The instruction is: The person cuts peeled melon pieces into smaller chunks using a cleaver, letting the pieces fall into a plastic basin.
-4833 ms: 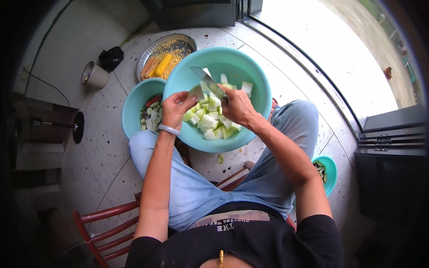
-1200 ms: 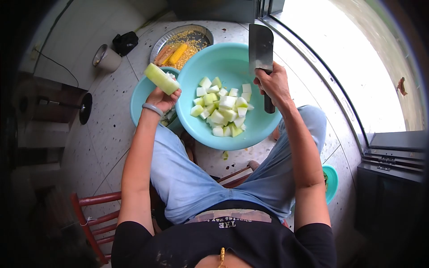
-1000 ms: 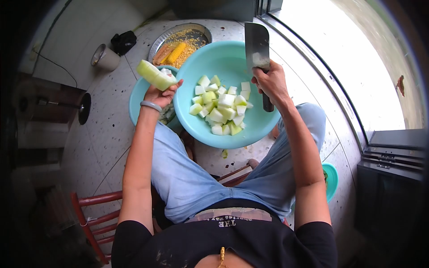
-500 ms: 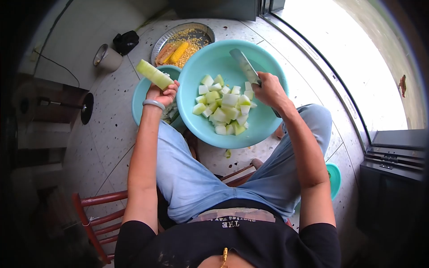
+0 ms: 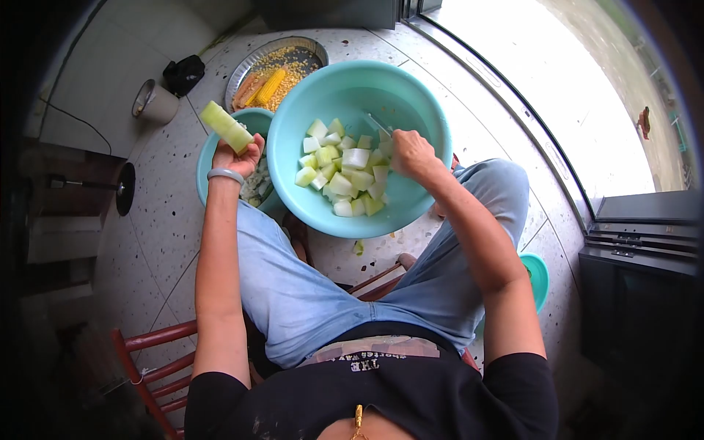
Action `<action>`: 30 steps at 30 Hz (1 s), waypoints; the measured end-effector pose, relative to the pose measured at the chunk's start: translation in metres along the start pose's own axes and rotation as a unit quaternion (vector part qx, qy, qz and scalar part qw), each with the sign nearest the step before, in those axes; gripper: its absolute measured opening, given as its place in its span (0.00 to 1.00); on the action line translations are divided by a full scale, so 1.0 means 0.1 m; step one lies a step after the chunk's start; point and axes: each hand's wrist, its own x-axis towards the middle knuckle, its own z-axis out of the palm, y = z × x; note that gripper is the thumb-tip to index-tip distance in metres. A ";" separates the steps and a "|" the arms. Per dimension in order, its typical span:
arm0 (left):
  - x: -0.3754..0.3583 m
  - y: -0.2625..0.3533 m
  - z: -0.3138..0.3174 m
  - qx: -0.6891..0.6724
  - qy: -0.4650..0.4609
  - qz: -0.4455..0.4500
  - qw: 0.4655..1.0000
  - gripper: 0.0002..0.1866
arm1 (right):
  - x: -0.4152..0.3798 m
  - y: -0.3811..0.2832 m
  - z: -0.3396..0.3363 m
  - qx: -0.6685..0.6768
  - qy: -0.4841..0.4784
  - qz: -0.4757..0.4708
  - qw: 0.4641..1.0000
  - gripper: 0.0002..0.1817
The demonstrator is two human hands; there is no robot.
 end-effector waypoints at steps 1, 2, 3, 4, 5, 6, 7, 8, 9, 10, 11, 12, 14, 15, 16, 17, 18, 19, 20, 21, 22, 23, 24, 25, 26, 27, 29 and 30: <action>0.00 0.00 -0.01 0.000 -0.012 0.002 1.000 0.09 | 0.00 0.00 0.02 0.003 -0.002 -0.008 1.000 0.13; 0.01 0.00 -0.01 0.012 -0.021 0.011 1.000 0.09 | 0.00 0.00 0.05 0.006 -0.004 -0.016 1.000 0.14; 0.02 0.00 -0.01 0.024 -0.029 0.019 0.999 0.09 | -0.01 -0.01 0.06 0.009 -0.006 -0.024 1.000 0.14; 0.03 0.00 -0.01 0.036 -0.038 0.028 0.998 0.09 | -0.02 -0.02 0.06 0.006 -0.014 -0.028 0.999 0.15; 0.03 0.00 -0.01 0.047 -0.048 0.025 0.997 0.09 | -0.03 -0.03 0.05 0.003 -0.021 -0.033 0.999 0.15; 0.04 0.00 -0.01 0.058 -0.058 0.023 0.996 0.10 | -0.06 -0.07 0.01 0.000 -0.028 -0.037 0.999 0.16; 0.04 0.01 -0.01 0.068 -0.068 0.021 0.995 0.11 | -0.10 -0.10 -0.04 0.003 -0.049 -0.048 0.998 0.17; 0.05 0.00 0.00 0.072 -0.059 0.034 0.995 0.11 | -0.14 -0.13 -0.09 0.005 -0.069 -0.058 0.996 0.17; 0.04 -0.02 0.02 0.076 -0.049 0.045 0.995 0.12 | -0.18 -0.16 -0.15 0.008 -0.090 -0.068 0.994 0.18; 0.03 -0.05 0.04 0.079 -0.038 0.057 0.994 0.13 | -0.19 -0.16 -0.20 0.025 -0.093 -0.087 0.992 0.18; 0.02 -0.07 0.06 0.074 -0.021 0.072 0.994 0.13 | -0.21 -0.15 -0.23 0.042 -0.095 -0.105 0.989 0.18; 0.00 -0.09 0.08 0.069 -0.004 0.087 0.994 0.14 | -0.22 -0.13 -0.23 0.061 -0.097 -0.123 0.986 0.18; 0.05 -0.09 0.05 0.069 -0.001 0.092 0.993 0.15 | -0.24 -0.09 -0.24 0.151 0.026 -0.139 0.978 0.16; 0.10 -0.07 0.03 0.074 -0.016 0.083 0.994 0.16 | -0.26 -0.11 -0.28 0.193 0.087 -0.148 0.966 0.15; 0.14 -0.06 0.00 0.078 -0.031 0.075 0.994 0.17 | -0.29 -0.13 -0.33 0.256 0.153 -0.172 0.939 0.09; 0.18 -0.07 -0.05 0.064 -0.029 0.065 0.995 0.16 | -0.29 -0.16 -0.36 0.286 0.187 -0.175 0.923 0.08; 0.10 -0.13 0.01 0.050 -0.027 0.057 0.997 0.15 | -0.29 -0.20 -0.38 0.315 0.221 -0.179 0.905 0.07; 0.05 -0.18 0.07 0.036 -0.027 0.050 0.998 0.14 | -0.28 -0.24 -0.40 0.345 0.255 -0.184 0.884 0.06; 0.07 -0.23 0.06 0.057 -0.017 0.052 0.997 0.15 | -0.29 -0.27 -0.41 0.362 0.242 -0.186 0.881 0.06; 0.08 -0.27 0.08 0.090 -0.052 0.041 0.994 0.17 | -0.29 -0.28 -0.39 0.374 0.219 -0.169 0.886 0.05; 0.10 -0.32 0.11 0.079 -0.041 0.051 0.995 0.17 | -0.28 -0.28 -0.33 0.385 0.195 -0.149 0.889 0.05; 0.12 -0.37 0.12 0.069 -0.031 0.058 0.995 0.17 | -0.28 -0.27 -0.25 0.397 0.172 -0.127 0.892 0.05; 0.11 -0.41 0.16 0.043 -0.045 0.093 0.994 0.18 | -0.30 -0.31 -0.21 0.357 0.215 -0.185 0.890 0.05; 0.11 -0.44 0.20 0.083 -0.006 0.140 0.987 0.18 | -0.35 -0.32 -0.20 0.318 0.208 -0.198 0.903 0.07; 0.10 -0.52 0.24 0.121 0.034 0.186 0.974 0.19 | -0.37 -0.36 -0.17 0.307 0.239 -0.231 0.892 0.09; 0.03 -0.58 0.34 0.157 0.075 0.232 0.957 0.20 | -0.39 -0.42 -0.16 0.295 0.269 -0.265 0.878 0.11; -0.02 -0.63 0.44 0.193 0.091 0.290 0.933 0.22 | -0.40 -0.46 -0.09 0.296 0.274 -0.279 0.871 0.15; -0.05 -0.66 0.49 0.201 0.094 0.312 0.924 0.22 | -0.42 -0.51 -0.09 0.304 0.271 -0.281 0.869 0.16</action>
